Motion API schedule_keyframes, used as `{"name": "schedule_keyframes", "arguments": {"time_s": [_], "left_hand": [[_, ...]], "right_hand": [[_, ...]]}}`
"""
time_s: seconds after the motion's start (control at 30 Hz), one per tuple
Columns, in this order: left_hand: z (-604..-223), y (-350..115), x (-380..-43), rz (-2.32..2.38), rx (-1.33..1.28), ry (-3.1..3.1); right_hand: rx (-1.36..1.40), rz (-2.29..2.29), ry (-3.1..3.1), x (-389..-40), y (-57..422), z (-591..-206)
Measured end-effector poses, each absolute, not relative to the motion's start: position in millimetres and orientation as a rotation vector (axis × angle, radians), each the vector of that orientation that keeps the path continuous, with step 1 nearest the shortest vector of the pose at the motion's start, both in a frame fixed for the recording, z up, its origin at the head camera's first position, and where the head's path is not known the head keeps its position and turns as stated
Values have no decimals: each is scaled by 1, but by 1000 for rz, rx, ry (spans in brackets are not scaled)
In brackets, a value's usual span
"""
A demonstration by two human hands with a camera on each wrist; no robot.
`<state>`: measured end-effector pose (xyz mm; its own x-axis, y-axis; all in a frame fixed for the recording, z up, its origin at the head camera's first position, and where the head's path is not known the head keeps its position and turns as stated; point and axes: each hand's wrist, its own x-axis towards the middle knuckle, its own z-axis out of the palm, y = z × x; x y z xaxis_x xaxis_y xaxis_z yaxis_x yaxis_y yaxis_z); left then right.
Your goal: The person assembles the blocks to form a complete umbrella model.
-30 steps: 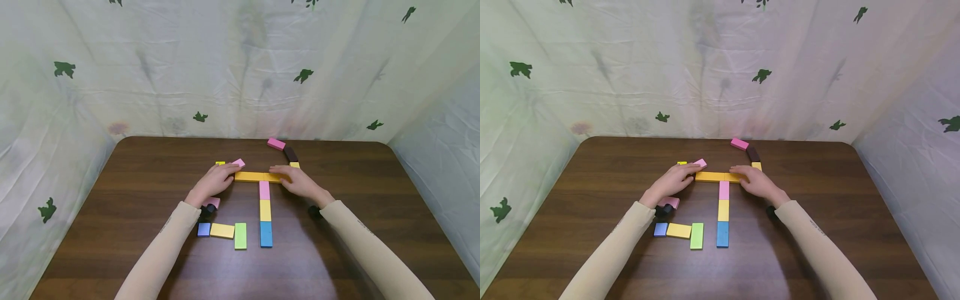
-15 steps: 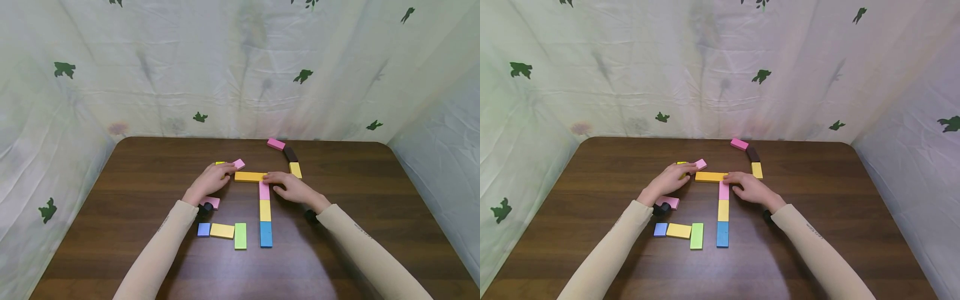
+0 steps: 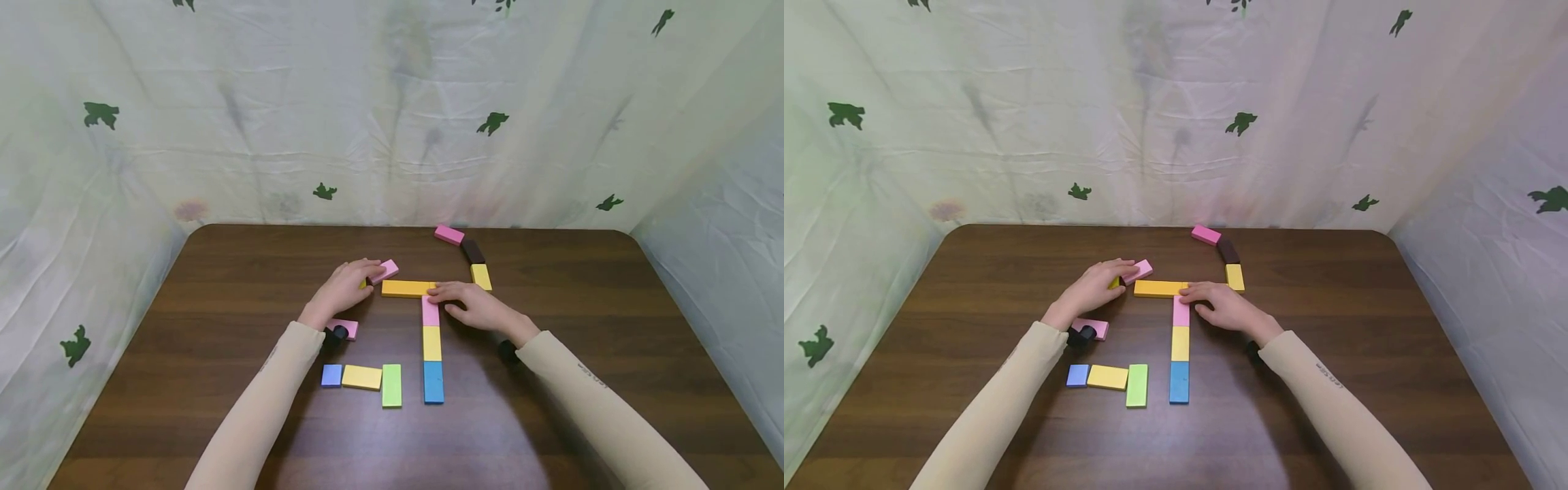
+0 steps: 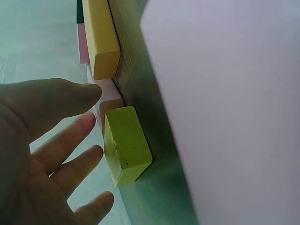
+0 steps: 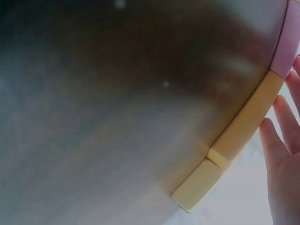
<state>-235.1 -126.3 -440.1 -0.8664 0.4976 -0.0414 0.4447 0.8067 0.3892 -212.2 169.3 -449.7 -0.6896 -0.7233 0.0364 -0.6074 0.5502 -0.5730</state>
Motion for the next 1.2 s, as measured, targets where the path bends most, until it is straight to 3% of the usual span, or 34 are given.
{"name": "schedule_keyframes", "arguments": {"time_s": [1.2], "left_hand": [[-438,-111,-266,621,641,2808]], "right_hand": [[-1227,-759,2589,-215,169,-446]]}}
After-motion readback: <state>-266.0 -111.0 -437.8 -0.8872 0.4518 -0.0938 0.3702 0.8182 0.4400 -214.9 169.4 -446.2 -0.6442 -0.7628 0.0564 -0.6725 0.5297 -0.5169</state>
